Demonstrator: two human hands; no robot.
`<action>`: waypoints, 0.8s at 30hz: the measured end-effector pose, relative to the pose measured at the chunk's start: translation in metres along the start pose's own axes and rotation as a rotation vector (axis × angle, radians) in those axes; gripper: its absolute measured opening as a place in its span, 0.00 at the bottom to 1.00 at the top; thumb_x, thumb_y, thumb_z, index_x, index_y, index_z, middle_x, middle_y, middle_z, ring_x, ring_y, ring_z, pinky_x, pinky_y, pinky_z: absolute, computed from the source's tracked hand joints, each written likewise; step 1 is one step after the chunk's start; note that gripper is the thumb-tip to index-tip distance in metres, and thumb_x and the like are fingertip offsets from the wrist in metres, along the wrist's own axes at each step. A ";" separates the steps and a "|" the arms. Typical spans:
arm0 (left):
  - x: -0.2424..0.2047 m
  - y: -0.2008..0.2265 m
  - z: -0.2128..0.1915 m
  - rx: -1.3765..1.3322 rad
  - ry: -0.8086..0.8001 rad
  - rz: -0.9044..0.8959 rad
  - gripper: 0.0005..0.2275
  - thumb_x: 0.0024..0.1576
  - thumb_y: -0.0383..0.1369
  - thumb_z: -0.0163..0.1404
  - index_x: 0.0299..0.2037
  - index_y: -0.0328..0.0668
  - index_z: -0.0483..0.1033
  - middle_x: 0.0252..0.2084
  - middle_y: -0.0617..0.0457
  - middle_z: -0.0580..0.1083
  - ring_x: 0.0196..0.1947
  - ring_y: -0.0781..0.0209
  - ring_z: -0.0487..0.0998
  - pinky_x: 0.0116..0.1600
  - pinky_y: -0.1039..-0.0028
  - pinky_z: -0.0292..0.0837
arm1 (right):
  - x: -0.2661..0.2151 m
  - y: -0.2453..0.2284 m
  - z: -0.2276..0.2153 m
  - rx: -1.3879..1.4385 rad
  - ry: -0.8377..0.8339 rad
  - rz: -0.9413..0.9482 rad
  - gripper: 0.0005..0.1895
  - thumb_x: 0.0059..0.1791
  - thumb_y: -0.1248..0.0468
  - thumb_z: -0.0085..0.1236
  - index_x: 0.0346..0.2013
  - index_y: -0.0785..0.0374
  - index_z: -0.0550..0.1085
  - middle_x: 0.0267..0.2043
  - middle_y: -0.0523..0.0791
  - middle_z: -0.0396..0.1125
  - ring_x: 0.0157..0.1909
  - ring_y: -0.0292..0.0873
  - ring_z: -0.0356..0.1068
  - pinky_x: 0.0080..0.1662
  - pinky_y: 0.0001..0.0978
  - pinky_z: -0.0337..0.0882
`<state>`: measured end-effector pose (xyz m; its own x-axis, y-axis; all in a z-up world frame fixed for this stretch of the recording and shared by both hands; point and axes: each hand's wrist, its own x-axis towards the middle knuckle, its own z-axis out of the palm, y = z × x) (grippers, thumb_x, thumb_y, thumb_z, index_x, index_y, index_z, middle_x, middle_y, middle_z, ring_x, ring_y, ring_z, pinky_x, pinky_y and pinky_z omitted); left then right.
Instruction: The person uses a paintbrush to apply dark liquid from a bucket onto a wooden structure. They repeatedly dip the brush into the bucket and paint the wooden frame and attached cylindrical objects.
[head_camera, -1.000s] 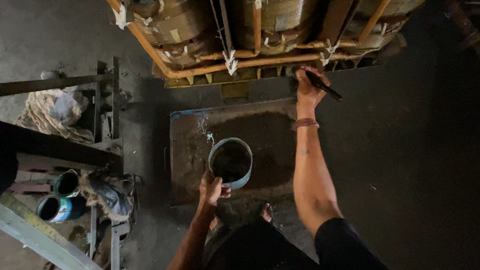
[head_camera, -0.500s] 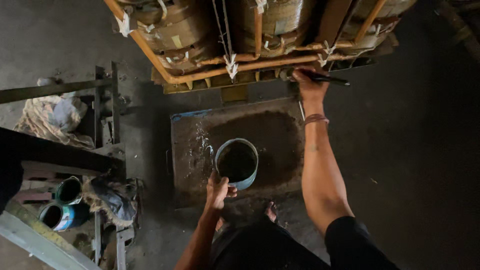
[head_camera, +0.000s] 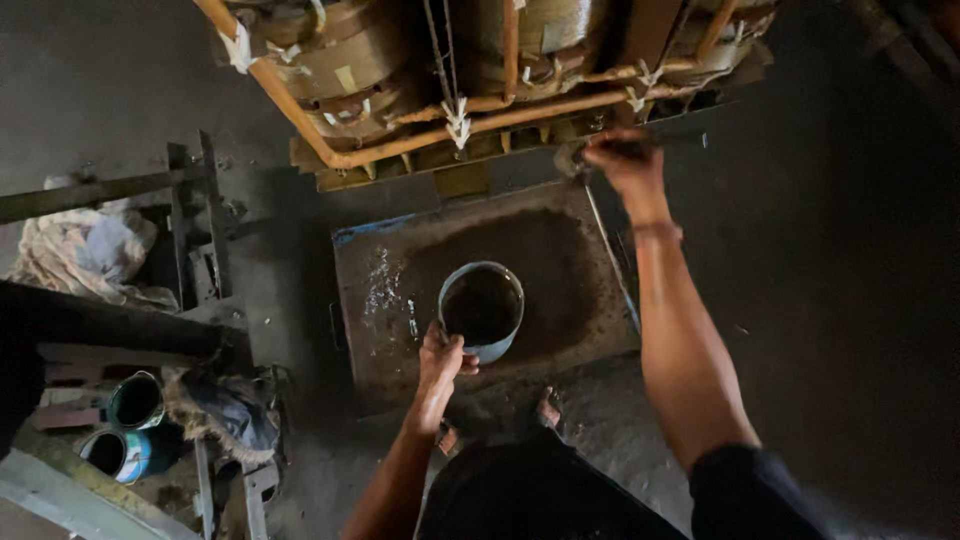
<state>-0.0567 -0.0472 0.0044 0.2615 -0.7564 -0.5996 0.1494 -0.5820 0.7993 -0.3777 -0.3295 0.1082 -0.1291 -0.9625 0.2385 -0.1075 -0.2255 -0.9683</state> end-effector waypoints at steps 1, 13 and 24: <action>0.001 0.000 0.003 -0.004 -0.004 0.026 0.21 0.60 0.23 0.43 0.65 0.42 0.58 0.38 0.38 0.77 0.22 0.53 0.82 0.22 0.66 0.83 | -0.031 -0.017 0.002 -0.080 -0.048 -0.048 0.05 0.43 0.70 0.65 0.34 0.62 0.78 0.37 0.48 0.75 0.40 0.42 0.74 0.44 0.33 0.74; 0.016 0.024 0.041 -0.091 -0.120 0.109 0.20 0.60 0.23 0.42 0.65 0.38 0.60 0.35 0.36 0.77 0.20 0.55 0.80 0.22 0.67 0.81 | -0.194 -0.014 0.103 -0.806 -0.466 -0.111 0.15 0.32 0.61 0.80 0.29 0.53 0.82 0.32 0.46 0.77 0.33 0.46 0.75 0.35 0.40 0.72; 0.008 0.027 0.042 -0.018 -0.053 0.068 0.28 0.60 0.23 0.40 0.73 0.46 0.53 0.37 0.35 0.79 0.21 0.55 0.81 0.22 0.69 0.84 | -0.048 -0.034 0.045 -0.538 0.356 -0.464 0.17 0.40 0.68 0.79 0.39 0.59 0.79 0.36 0.45 0.76 0.34 0.42 0.72 0.36 0.33 0.67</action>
<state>-0.0903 -0.0815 0.0191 0.2213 -0.8089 -0.5447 0.1507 -0.5235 0.8386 -0.3231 -0.2824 0.1264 -0.2521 -0.6614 0.7064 -0.6770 -0.4011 -0.6171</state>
